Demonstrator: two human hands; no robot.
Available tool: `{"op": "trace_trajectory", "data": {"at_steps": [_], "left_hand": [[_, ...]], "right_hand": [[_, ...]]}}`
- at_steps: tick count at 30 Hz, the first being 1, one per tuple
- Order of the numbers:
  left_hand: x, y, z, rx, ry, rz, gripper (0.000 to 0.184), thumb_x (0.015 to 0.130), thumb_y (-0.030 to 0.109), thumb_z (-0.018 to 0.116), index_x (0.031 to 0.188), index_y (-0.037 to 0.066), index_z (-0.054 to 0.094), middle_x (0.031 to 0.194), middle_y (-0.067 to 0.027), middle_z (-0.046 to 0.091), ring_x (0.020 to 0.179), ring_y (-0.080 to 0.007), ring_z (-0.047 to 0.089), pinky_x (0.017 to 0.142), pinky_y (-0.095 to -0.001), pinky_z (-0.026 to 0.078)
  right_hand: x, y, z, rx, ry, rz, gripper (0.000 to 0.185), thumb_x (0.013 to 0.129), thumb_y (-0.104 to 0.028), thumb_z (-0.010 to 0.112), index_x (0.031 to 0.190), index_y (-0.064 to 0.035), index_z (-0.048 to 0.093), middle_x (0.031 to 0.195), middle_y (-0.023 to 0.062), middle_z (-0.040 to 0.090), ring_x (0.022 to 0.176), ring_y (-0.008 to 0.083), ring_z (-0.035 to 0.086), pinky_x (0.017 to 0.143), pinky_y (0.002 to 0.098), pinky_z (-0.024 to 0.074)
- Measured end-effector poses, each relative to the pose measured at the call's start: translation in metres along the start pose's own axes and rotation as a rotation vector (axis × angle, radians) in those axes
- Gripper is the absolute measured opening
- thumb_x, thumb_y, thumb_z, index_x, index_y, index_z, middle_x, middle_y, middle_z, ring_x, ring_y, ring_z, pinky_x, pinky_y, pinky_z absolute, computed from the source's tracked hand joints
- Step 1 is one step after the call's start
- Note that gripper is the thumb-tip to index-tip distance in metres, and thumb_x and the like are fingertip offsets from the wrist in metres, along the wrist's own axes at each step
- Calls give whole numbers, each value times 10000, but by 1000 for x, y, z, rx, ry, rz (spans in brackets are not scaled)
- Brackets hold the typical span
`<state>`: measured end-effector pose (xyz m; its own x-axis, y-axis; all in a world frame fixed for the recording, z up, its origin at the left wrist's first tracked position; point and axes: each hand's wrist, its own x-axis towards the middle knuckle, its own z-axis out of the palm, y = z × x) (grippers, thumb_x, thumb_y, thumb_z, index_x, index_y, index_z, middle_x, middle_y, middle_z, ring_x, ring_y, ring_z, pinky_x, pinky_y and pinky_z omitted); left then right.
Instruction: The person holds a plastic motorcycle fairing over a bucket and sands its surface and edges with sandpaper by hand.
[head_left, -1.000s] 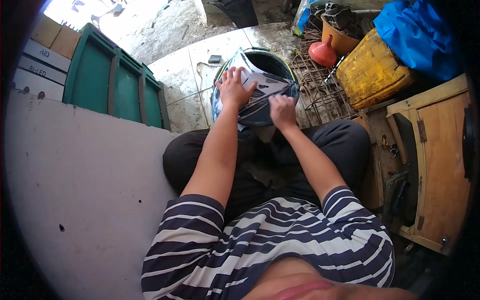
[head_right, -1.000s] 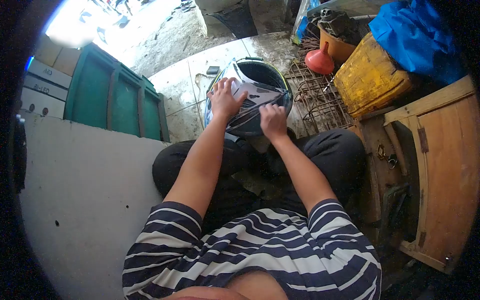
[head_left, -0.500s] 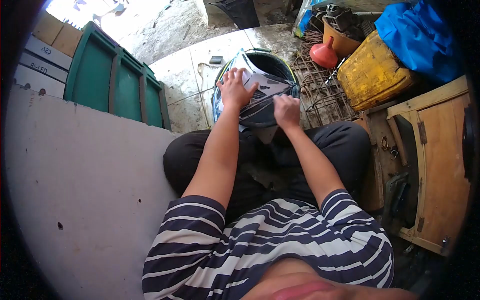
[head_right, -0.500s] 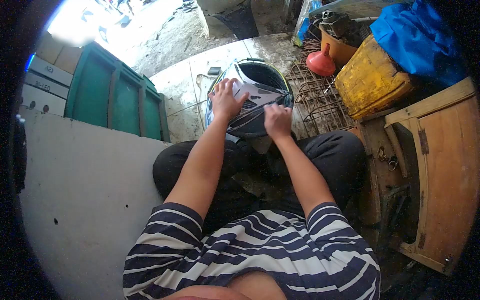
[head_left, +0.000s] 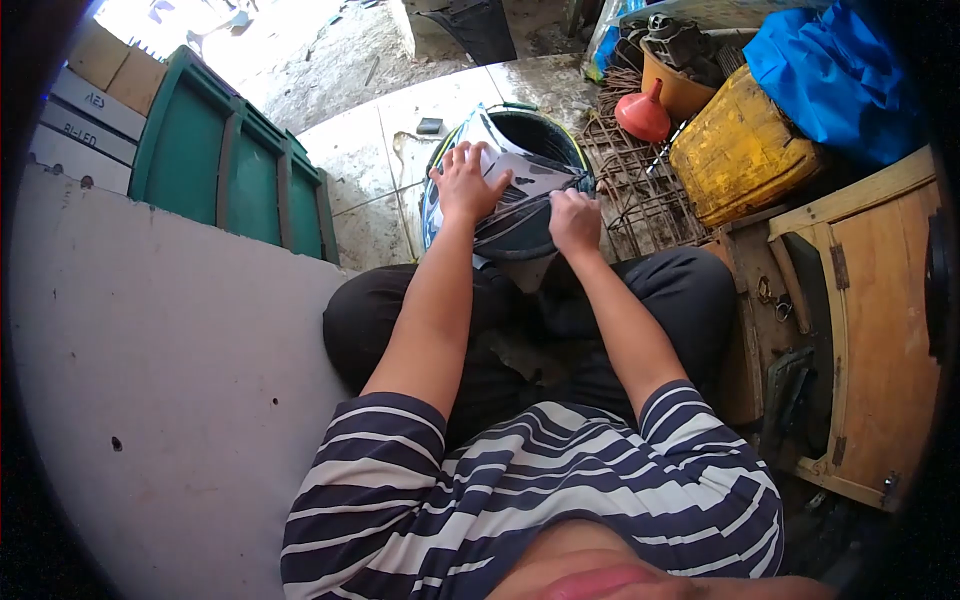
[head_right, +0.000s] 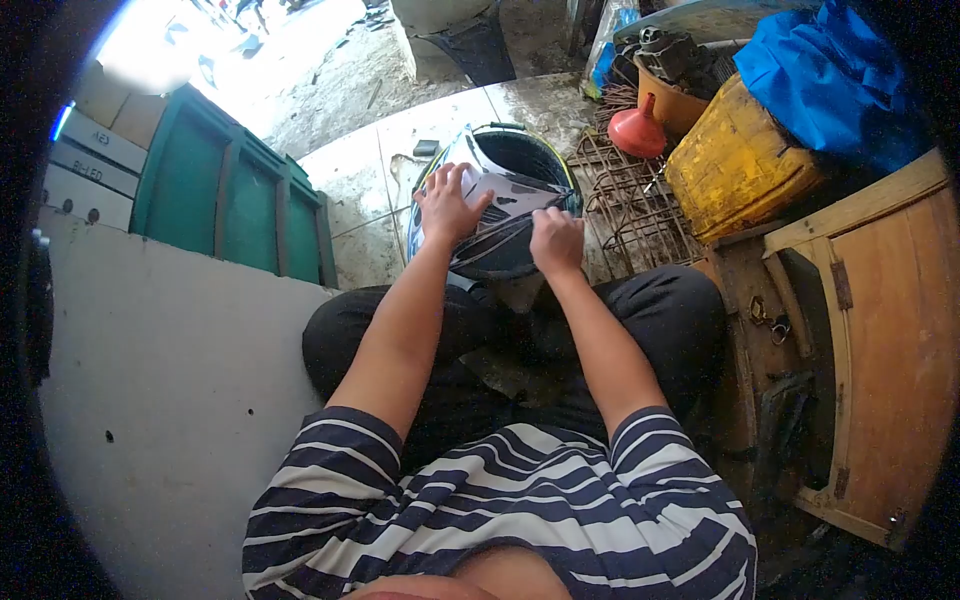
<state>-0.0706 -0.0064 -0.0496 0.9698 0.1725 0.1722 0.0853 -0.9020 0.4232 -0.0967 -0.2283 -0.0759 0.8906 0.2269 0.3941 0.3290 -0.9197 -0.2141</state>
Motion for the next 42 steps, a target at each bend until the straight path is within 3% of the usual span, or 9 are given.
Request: {"op": "trace_trajectory", "data": {"at_steps": [3, 7, 13, 16, 24, 28, 33, 37, 42], "left_hand": [[1, -1, 5, 1, 14, 14, 742, 882, 641, 738, 1480, 230, 584, 1589, -103, 513, 1519, -327, 427, 1202, -653, 293], [0, 0, 1, 6, -9, 3, 740, 885, 641, 734, 1482, 230, 584, 1593, -108, 511, 1520, -332, 425, 1211, -656, 284], [3, -1, 4, -1, 7, 3, 750, 876, 647, 734, 1482, 232, 586, 1593, -104, 515, 1521, -327, 425, 1212, -662, 284], [0, -2, 2, 11, -3, 4, 747, 877, 645, 733, 1481, 229, 587, 1590, -106, 517, 1517, -327, 430, 1207, -662, 289], [3, -2, 6, -7, 36, 11, 737, 869, 637, 743, 1468, 234, 594, 1570, -96, 528, 1505, -331, 438, 1192, -649, 298], [-1, -2, 4, -9, 30, 5, 743, 863, 645, 747, 1463, 233, 599, 1569, -97, 527, 1502, -326, 437, 1192, -652, 296], [0, 0, 3, -14, 26, 7, 743, 865, 645, 748, 1465, 233, 595, 1580, -101, 518, 1513, -330, 430, 1203, -665, 288], [-1, 1, -3, 24, -16, 4, 754, 905, 653, 721, 1501, 221, 560, 1587, -120, 505, 1511, -341, 435, 1200, -640, 296], [1, 0, 3, -19, 17, 1, 746, 871, 641, 750, 1473, 231, 589, 1591, -107, 508, 1519, -336, 425, 1214, -675, 279]], "right_hand": [[-11, -17, -1, 101, -24, -168, 182, 975, -170, 581, 996, -119, 754, 931, 88, 705, 925, 327, 695, 815, 496, 498], [0, -4, -3, 21, 5, 10, 193, 979, -165, 581, 1021, -124, 765, 937, 83, 704, 936, 326, 686, 825, 484, 504], [-11, -17, 5, 93, 5, -129, 239, 979, -154, 574, 1109, -111, 770, 961, 102, 687, 986, 337, 669, 842, 493, 518], [-4, 0, 1, 32, -22, 16, 245, 975, -154, 576, 1115, -106, 771, 954, 104, 689, 984, 340, 668, 839, 491, 521], [-14, -18, -1, 100, 61, -204, 185, 977, -156, 566, 1039, -124, 737, 916, 76, 675, 941, 313, 667, 820, 472, 502], [-3, 4, -2, 23, 89, 7, 188, 971, -155, 580, 1038, -124, 753, 911, 84, 679, 937, 321, 665, 828, 482, 500], [-15, -18, 1, 96, 83, -223, 177, 950, -137, 604, 1034, -122, 758, 900, 69, 669, 919, 310, 660, 814, 463, 488], [-1, 6, 0, -29, 132, -1, 137, 954, -141, 598, 992, -109, 726, 892, 69, 664, 911, 313, 661, 825, 479, 477], [-13, -9, 5, 63, 56, -154, 115, 955, -153, 596, 951, -117, 705, 888, 68, 662, 914, 298, 661, 849, 459, 467]]}}
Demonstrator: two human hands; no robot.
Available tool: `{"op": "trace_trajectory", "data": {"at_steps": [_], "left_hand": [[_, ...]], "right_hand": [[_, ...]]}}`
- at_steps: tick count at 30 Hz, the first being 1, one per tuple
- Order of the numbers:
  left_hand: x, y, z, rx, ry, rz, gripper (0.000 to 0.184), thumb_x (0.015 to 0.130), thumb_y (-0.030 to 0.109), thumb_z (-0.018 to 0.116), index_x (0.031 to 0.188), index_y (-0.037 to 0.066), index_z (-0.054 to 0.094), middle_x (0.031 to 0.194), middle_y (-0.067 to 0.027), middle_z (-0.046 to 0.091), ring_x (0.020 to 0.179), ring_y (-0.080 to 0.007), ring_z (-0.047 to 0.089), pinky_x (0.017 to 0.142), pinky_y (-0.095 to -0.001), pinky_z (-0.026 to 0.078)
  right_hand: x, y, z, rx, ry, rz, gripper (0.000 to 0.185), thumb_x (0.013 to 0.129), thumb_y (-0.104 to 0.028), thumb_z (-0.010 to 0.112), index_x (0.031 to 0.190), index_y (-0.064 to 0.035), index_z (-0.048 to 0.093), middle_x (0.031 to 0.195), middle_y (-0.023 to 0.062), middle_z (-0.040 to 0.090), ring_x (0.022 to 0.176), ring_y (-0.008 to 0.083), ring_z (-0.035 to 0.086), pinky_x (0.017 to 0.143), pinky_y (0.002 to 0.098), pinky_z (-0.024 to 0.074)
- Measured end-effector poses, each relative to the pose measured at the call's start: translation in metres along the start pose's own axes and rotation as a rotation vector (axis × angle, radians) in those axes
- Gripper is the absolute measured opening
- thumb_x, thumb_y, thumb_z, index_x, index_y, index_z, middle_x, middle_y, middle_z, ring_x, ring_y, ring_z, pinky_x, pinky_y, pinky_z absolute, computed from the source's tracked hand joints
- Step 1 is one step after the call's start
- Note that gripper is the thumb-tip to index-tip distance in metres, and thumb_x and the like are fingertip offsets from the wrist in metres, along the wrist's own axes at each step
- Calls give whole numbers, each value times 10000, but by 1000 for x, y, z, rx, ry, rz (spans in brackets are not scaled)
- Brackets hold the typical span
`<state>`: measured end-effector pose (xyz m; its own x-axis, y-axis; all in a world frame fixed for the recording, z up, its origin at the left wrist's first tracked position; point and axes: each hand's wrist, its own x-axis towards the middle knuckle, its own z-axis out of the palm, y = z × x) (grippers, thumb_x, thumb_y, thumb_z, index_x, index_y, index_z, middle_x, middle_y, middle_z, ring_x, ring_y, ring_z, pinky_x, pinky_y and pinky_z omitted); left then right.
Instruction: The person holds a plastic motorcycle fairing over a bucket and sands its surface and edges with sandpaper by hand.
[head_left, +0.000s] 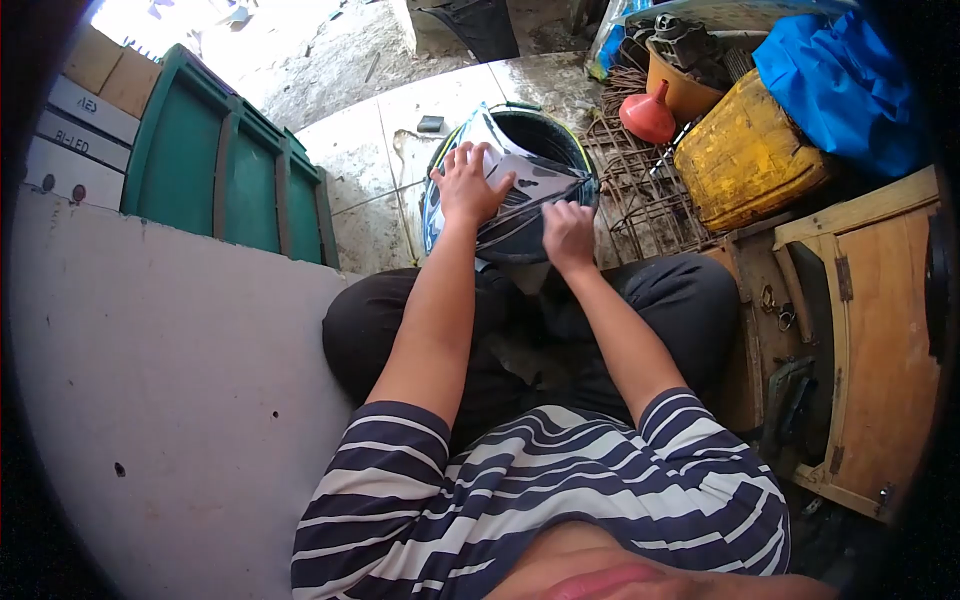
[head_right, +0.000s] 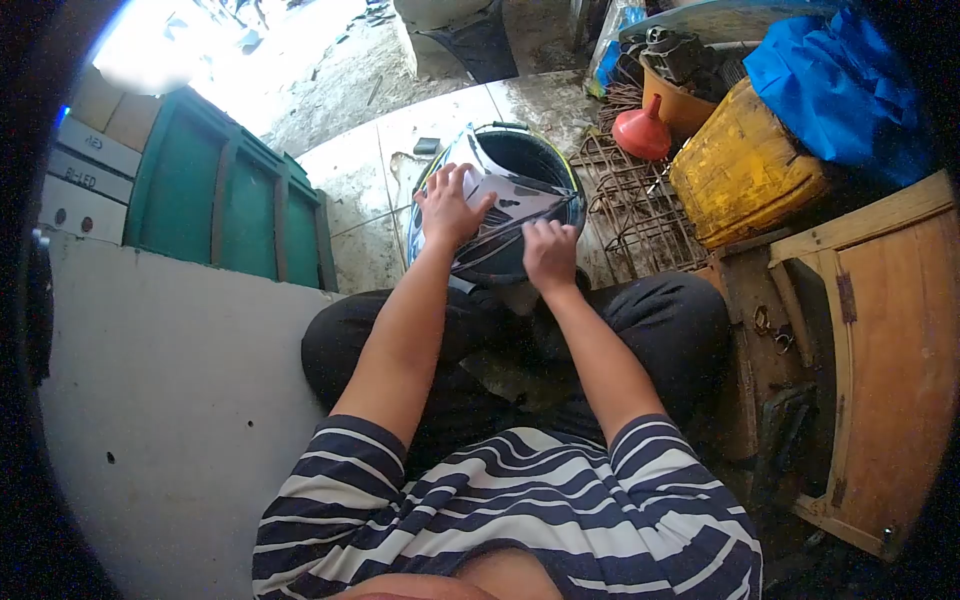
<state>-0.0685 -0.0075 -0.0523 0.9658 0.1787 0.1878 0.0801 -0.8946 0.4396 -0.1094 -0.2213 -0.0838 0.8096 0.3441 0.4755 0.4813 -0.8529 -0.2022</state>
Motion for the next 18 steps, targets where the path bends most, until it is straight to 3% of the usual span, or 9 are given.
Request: {"op": "trace_trajectory", "data": {"at_steps": [2, 5, 10, 15, 18], "left_hand": [[0, 0, -1, 21, -8, 8, 748, 888, 643, 736, 1487, 223, 577, 1587, -114, 509, 1510, -339, 434, 1202, -649, 294], [-3, 1, -7, 31, -18, 3, 748, 899, 641, 729, 1497, 221, 569, 1586, -118, 508, 1509, -339, 434, 1197, -636, 299], [-2, 2, -3, 33, -19, 0, 750, 902, 636, 727, 1506, 221, 564, 1596, -118, 501, 1516, -338, 424, 1199, -634, 298], [-2, 5, -10, 30, -42, 0, 751, 900, 641, 725, 1500, 216, 569, 1588, -124, 514, 1518, -345, 428, 1201, -638, 294], [-2, 3, -6, 28, -21, 3, 740, 903, 631, 726, 1497, 219, 572, 1588, -123, 515, 1521, -345, 426, 1202, -641, 292]], "right_hand": [[0, -6, -3, -2, 45, -43, 139, 962, -152, 588, 969, -117, 722, 881, 67, 662, 909, 295, 662, 848, 458, 464], [6, 12, -1, -74, 82, 106, 138, 968, -147, 589, 963, -124, 725, 854, 61, 657, 889, 292, 661, 839, 454, 463], [-1, -6, -1, 24, 47, -52, 123, 959, -151, 588, 904, -138, 697, 848, 58, 651, 878, 288, 655, 842, 444, 458], [6, 13, -2, -17, 136, 155, 115, 959, -152, 586, 917, -133, 692, 867, 63, 660, 890, 292, 664, 824, 467, 468], [4, 8, 1, -53, -16, 47, 118, 959, -146, 593, 945, -120, 707, 877, 61, 665, 897, 291, 666, 828, 460, 469]]}}
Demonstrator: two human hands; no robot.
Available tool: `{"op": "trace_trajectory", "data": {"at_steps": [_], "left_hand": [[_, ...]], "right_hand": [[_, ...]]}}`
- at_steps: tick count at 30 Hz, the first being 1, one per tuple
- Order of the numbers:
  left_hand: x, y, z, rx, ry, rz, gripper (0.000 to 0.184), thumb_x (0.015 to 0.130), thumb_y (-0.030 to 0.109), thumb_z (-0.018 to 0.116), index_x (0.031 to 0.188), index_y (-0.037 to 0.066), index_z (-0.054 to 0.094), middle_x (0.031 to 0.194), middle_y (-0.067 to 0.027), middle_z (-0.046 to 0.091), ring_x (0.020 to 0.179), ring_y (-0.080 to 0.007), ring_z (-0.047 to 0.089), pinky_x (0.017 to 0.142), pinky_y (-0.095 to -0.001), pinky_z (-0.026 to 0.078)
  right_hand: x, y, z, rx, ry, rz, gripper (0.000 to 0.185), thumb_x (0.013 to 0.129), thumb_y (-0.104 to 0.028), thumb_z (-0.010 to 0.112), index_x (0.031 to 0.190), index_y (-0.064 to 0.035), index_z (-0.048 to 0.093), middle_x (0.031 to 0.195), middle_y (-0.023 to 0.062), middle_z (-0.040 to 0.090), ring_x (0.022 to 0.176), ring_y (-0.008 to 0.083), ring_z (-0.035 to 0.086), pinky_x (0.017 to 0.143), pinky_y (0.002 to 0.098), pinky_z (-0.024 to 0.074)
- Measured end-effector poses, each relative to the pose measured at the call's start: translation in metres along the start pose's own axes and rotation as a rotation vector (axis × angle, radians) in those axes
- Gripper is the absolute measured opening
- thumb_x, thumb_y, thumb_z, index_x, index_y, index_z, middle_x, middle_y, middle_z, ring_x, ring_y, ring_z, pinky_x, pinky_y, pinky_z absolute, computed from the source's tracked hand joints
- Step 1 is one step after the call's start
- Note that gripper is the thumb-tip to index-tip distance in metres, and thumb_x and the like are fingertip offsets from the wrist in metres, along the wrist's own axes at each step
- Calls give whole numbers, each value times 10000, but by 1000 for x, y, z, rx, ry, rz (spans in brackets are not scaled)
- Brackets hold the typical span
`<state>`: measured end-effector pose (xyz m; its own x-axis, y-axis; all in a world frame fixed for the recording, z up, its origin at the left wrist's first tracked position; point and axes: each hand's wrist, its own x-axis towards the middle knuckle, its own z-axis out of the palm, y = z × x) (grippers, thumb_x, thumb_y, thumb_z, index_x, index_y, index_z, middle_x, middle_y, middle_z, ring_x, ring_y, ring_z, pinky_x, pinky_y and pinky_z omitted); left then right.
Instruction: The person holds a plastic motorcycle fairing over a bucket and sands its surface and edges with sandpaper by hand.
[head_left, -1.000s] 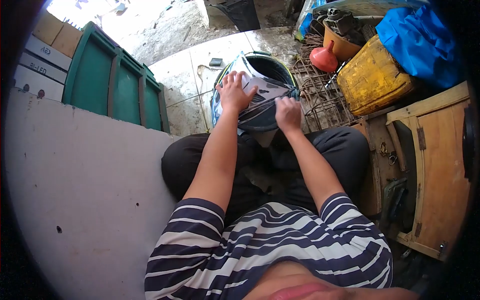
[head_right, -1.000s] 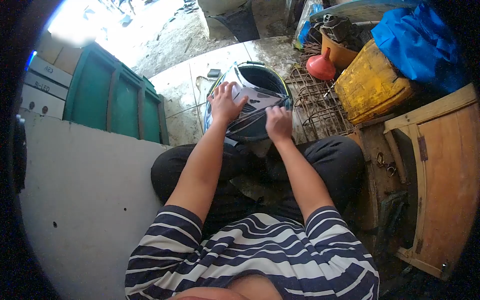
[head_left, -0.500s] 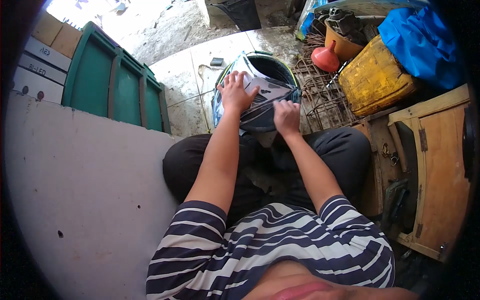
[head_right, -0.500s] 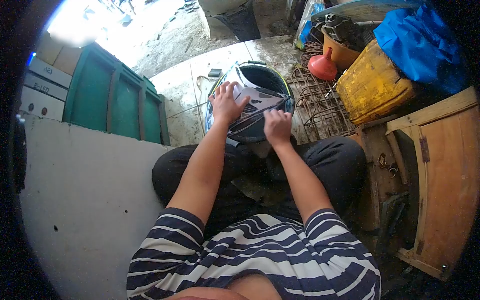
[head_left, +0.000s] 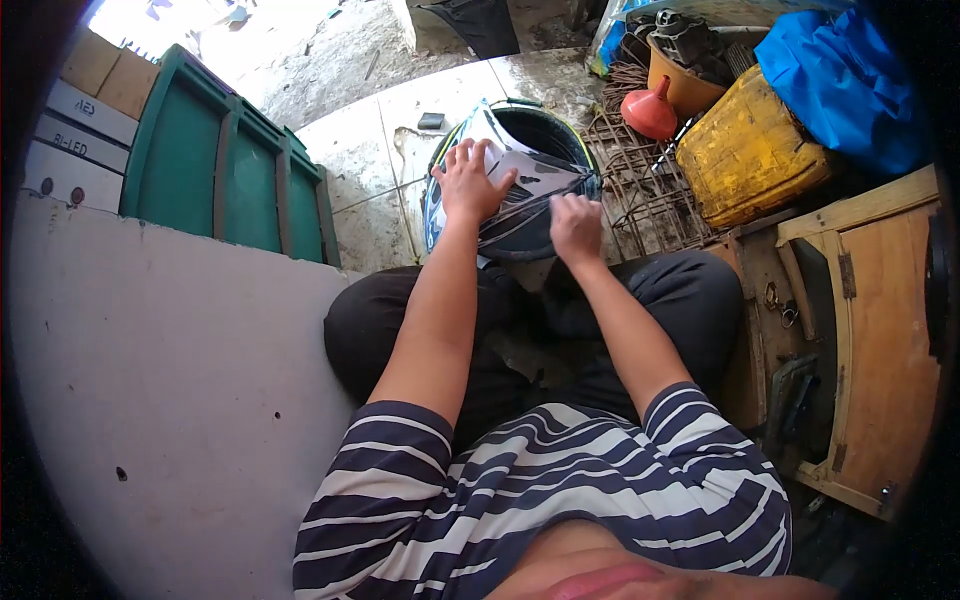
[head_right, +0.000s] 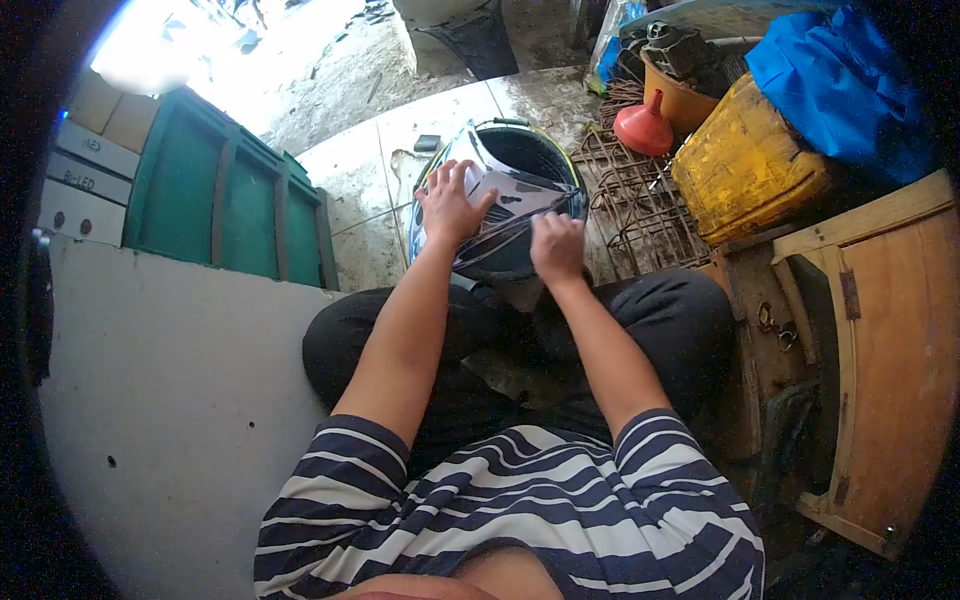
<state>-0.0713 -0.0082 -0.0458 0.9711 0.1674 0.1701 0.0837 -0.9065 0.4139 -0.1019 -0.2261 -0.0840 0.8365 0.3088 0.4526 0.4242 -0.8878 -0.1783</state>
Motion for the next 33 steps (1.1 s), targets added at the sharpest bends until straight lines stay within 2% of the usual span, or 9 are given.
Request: {"op": "trace_trajectory", "data": {"at_steps": [2, 7, 12, 17, 24, 27, 28, 30, 33], "left_hand": [[2, 0, 2, -2, -9, -2, 735, 904, 632, 725, 1498, 228, 567, 1593, -121, 505, 1523, -344, 424, 1211, -644, 286], [-1, 1, -4, 9, -28, -10, 736, 906, 635, 721, 1501, 234, 560, 1596, -118, 496, 1523, -345, 425, 1221, -648, 279], [3, 1, -4, 0, -4, 5, 737, 904, 630, 724, 1497, 223, 564, 1581, -121, 508, 1511, -344, 434, 1211, -649, 290], [0, -1, -3, 12, -3, 9, 736, 913, 637, 714, 1499, 218, 561, 1583, -119, 507, 1505, -345, 435, 1199, -636, 298], [1, -7, 10, -16, 40, 20, 749, 873, 647, 743, 1476, 235, 579, 1582, -107, 515, 1506, -337, 442, 1203, -694, 294], [0, -6, 7, -18, 32, 17, 750, 874, 644, 744, 1482, 240, 573, 1576, -108, 521, 1506, -335, 442, 1203, -696, 292], [-1, -4, 5, -12, 19, 13, 747, 886, 641, 736, 1488, 232, 572, 1579, -117, 519, 1507, -340, 440, 1200, -672, 293], [0, -1, 0, 0, -5, 12, 740, 910, 634, 719, 1502, 214, 570, 1583, -133, 514, 1507, -350, 437, 1196, -625, 296], [-1, -3, 5, -9, -1, 14, 741, 908, 641, 716, 1500, 219, 572, 1586, -136, 512, 1515, -351, 430, 1200, -634, 287]], "right_hand": [[-7, -14, -2, 109, 51, -87, 134, 959, -145, 602, 970, -108, 731, 877, 59, 667, 905, 286, 667, 843, 450, 472], [5, 5, -3, 23, 112, 96, 117, 957, -143, 602, 946, -122, 716, 879, 75, 676, 903, 301, 664, 829, 455, 470], [-7, -13, 1, 67, 60, -125, 114, 955, -157, 583, 901, -122, 677, 837, 63, 629, 869, 296, 645, 831, 443, 459], [6, 4, -5, 42, 137, 66, 115, 961, -150, 583, 892, -114, 669, 828, 61, 648, 859, 299, 661, 806, 459, 475], [0, -6, -3, 144, 54, -115, 113, 951, -144, 606, 844, -117, 629, 812, 70, 638, 848, 313, 654, 783, 473, 477], [7, 8, -2, 101, 95, -9, 129, 956, -151, 600, 836, -115, 630, 813, 85, 644, 848, 329, 654, 779, 489, 478], [7, 9, -1, 121, 153, 23, 136, 960, -154, 596, 835, -114, 632, 816, 88, 645, 846, 331, 655, 779, 490, 478], [3, 2, 0, 62, 66, -38, 143, 960, -156, 608, 827, -112, 636, 808, 82, 644, 845, 324, 659, 786, 487, 483], [-2, -4, -4, 140, 47, -91, 130, 949, -152, 642, 826, -111, 648, 795, 76, 648, 850, 318, 667, 792, 483, 495]]}}
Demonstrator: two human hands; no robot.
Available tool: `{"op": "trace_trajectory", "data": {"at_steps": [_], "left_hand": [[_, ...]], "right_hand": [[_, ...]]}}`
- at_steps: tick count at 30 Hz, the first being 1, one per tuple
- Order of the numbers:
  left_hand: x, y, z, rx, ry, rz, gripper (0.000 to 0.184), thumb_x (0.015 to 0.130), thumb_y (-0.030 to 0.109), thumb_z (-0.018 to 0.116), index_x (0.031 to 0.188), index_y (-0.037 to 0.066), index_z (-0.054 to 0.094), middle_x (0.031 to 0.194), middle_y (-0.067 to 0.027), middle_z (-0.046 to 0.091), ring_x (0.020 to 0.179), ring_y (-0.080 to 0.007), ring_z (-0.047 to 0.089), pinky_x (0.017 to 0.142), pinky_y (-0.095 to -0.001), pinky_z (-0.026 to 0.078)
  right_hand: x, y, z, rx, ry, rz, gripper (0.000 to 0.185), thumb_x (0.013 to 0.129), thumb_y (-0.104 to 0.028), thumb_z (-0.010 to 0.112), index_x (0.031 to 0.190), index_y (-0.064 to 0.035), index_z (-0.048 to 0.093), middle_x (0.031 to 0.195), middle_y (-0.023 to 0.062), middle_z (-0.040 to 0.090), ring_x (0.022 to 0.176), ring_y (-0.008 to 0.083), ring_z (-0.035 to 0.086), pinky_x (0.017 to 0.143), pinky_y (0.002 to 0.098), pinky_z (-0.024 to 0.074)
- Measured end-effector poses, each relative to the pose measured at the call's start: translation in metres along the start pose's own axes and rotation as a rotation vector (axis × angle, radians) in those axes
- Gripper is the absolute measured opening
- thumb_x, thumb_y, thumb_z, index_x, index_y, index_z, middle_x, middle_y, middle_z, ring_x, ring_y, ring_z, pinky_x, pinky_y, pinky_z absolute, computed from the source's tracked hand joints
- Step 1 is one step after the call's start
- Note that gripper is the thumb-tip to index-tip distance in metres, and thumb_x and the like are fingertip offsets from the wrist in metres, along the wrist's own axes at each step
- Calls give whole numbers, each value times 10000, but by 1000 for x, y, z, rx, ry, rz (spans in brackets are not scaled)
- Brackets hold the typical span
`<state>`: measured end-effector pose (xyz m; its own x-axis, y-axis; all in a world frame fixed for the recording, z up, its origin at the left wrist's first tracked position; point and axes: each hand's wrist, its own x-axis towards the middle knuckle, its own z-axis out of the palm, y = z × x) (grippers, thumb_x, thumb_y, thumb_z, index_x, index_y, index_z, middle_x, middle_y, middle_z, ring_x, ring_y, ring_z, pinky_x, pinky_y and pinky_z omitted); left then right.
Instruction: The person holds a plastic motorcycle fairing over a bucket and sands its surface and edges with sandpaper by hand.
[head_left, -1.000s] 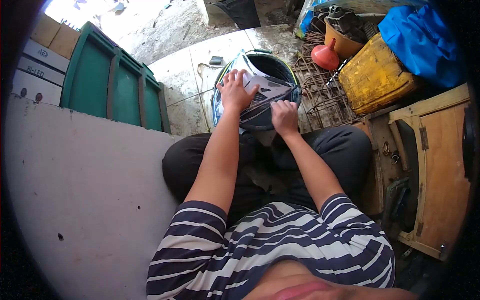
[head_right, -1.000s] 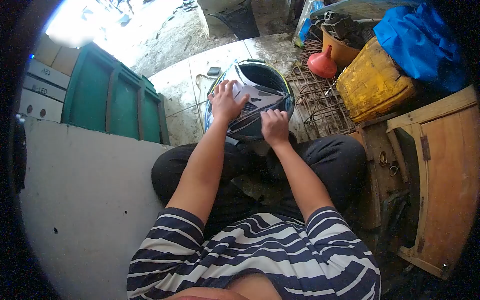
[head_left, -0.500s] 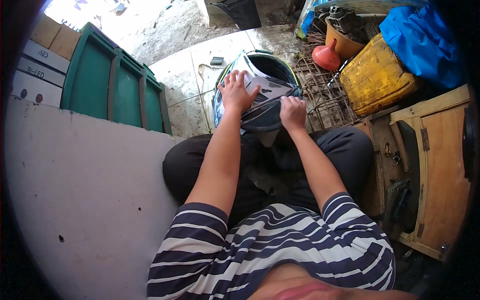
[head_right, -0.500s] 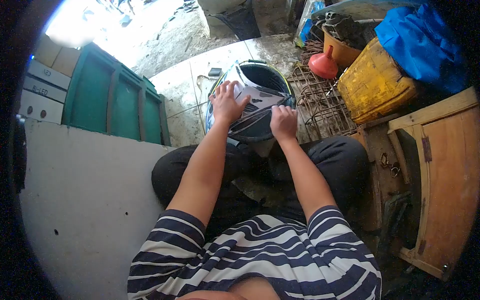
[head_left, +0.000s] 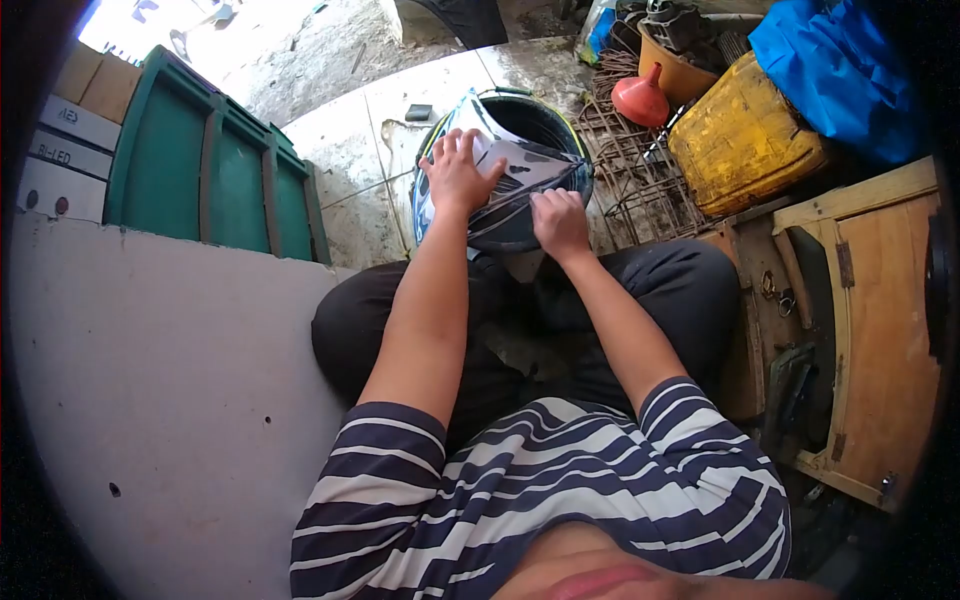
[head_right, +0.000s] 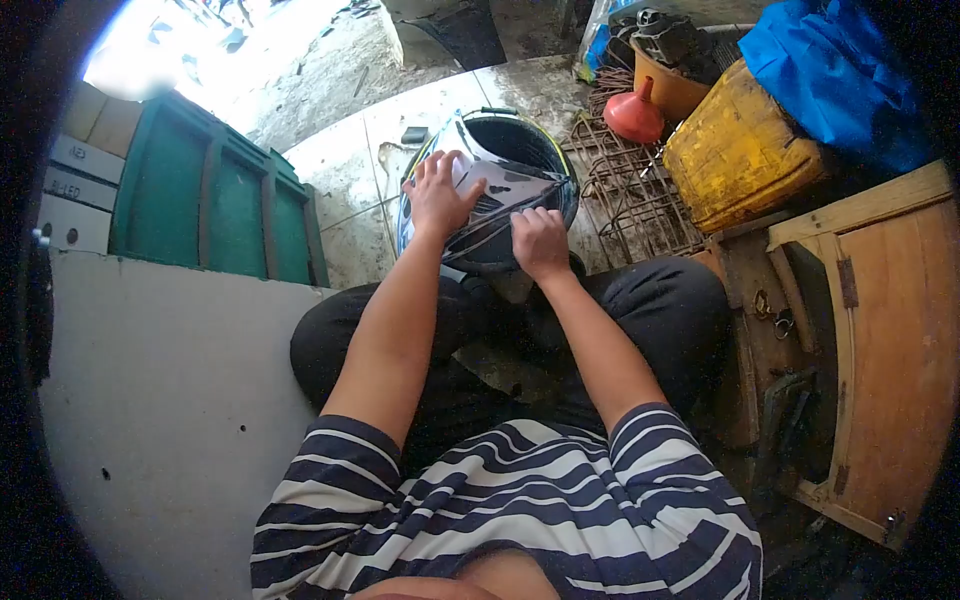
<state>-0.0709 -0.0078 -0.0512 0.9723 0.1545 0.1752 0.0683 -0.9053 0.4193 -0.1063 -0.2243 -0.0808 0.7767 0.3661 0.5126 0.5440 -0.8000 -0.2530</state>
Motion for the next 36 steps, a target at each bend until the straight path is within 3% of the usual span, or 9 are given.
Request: {"op": "trace_trajectory", "data": {"at_steps": [11, 13, 15, 17, 21, 23, 27, 32, 36], "left_hand": [[4, 2, 6, -9, -2, -59, 763, 880, 653, 732, 1498, 237, 569, 1601, -94, 503, 1529, -321, 415, 1228, -660, 283], [1, 1, 6, -6, -4, -64, 766, 880, 649, 731, 1503, 238, 563, 1597, -96, 501, 1530, -324, 410, 1234, -664, 279], [1, 3, 7, -6, -5, -65, 766, 881, 644, 731, 1507, 240, 558, 1594, -101, 498, 1534, -327, 405, 1239, -669, 274], [2, 2, 10, -19, 13, -58, 765, 881, 642, 730, 1509, 242, 556, 1594, -101, 496, 1539, -328, 395, 1240, -668, 272], [2, 2, 9, -3, 19, -64, 759, 880, 640, 732, 1502, 238, 562, 1587, -98, 508, 1533, -327, 400, 1236, -658, 278], [2, 4, 7, 2, 4, -67, 755, 880, 640, 731, 1494, 234, 568, 1584, -99, 512, 1528, -329, 407, 1233, -653, 281], [5, 8, 4, 21, 1, -75, 714, 904, 645, 723, 1469, 231, 589, 1562, -124, 532, 1505, -345, 445, 1214, -645, 287], [3, 7, 5, 12, 11, -68, 728, 886, 654, 729, 1460, 228, 591, 1541, -119, 540, 1495, -346, 451, 1205, -652, 295], [6, 8, 8, 14, 37, -67, 711, 892, 649, 731, 1447, 224, 595, 1529, -115, 544, 1491, -340, 453, 1209, -659, 293]], "right_hand": [[5, 8, -6, -48, -54, 18, 169, 989, -174, 596, 845, -109, 655, 789, 89, 663, 842, 338, 681, 789, 504, 518], [9, 23, -3, -5, 147, 172, 157, 981, -172, 610, 856, -107, 679, 792, 99, 668, 829, 353, 678, 774, 537, 520], [8, 23, 0, -18, 135, 147, 123, 958, -168, 653, 871, -110, 717, 805, 101, 676, 831, 346, 677, 779, 514, 518], [3, 10, 2, -70, -97, 4, 119, 954, -161, 641, 888, -119, 730, 822, 93, 686, 838, 335, 678, 785, 487, 507], [6, 8, -6, -137, -57, 76, 178, 979, -152, 543, 893, -131, 698, 833, 62, 695, 857, 304, 689, 806, 480, 472], [10, 20, -5, -133, 119, 149, 167, 979, -148, 570, 874, -134, 699, 824, 61, 685, 852, 294, 686, 812, 489, 463], [1, -1, 3, -124, -79, 8, 140, 968, -157, 600, 900, -126, 719, 848, 57, 687, 873, 297, 676, 835, 470, 448], [4, 22, -2, -207, 64, 121, 148, 965, -166, 568, 875, -136, 682, 837, 52, 656, 867, 276, 650, 815, 470, 429], [2, 4, 0, -193, -32, -7, 122, 948, -163, 580, 863, -151, 667, 835, 48, 647, 868, 269, 640, 819, 460, 427]]}}
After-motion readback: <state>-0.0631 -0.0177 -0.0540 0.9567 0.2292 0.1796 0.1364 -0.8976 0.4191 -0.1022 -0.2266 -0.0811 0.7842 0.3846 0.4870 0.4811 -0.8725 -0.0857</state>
